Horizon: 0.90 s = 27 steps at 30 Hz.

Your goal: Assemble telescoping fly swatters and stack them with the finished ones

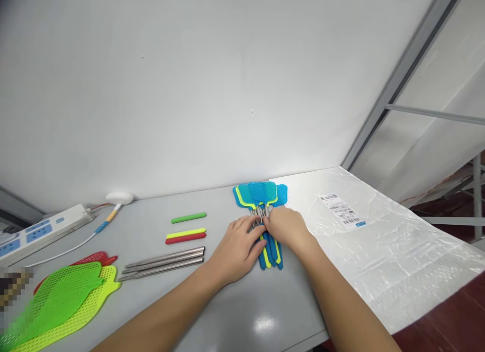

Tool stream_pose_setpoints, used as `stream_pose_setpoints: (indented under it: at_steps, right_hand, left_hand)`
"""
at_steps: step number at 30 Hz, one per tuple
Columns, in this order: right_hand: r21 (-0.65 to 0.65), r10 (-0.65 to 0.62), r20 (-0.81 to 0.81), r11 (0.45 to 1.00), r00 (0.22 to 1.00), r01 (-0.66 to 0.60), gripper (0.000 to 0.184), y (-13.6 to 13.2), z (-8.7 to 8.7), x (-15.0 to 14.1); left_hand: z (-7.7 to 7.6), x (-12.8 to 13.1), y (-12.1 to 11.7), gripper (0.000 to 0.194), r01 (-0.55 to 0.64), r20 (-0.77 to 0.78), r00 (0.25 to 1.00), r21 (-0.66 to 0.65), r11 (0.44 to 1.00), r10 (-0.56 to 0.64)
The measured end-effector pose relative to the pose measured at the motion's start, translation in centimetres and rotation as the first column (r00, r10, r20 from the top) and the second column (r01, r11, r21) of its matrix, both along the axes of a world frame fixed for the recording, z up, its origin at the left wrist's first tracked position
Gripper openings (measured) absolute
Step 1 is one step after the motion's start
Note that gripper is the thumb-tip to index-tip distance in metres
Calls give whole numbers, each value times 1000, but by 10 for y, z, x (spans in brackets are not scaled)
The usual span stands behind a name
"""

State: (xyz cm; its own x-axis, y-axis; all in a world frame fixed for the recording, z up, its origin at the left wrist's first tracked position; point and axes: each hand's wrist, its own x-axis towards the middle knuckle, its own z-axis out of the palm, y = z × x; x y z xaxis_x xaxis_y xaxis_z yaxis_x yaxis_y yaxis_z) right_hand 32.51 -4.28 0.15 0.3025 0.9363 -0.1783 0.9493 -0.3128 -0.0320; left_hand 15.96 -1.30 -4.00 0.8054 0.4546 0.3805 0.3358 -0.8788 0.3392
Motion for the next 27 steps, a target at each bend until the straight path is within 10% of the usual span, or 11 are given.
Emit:
stream_pose_setpoints:
  at_steps: [27]
  right_hand:
    - [76,-58,-125,995,991,67,37,12,-11,27]
  left_hand:
    - [-2,-1,0,32,-6,1,1000,-20,1000,6]
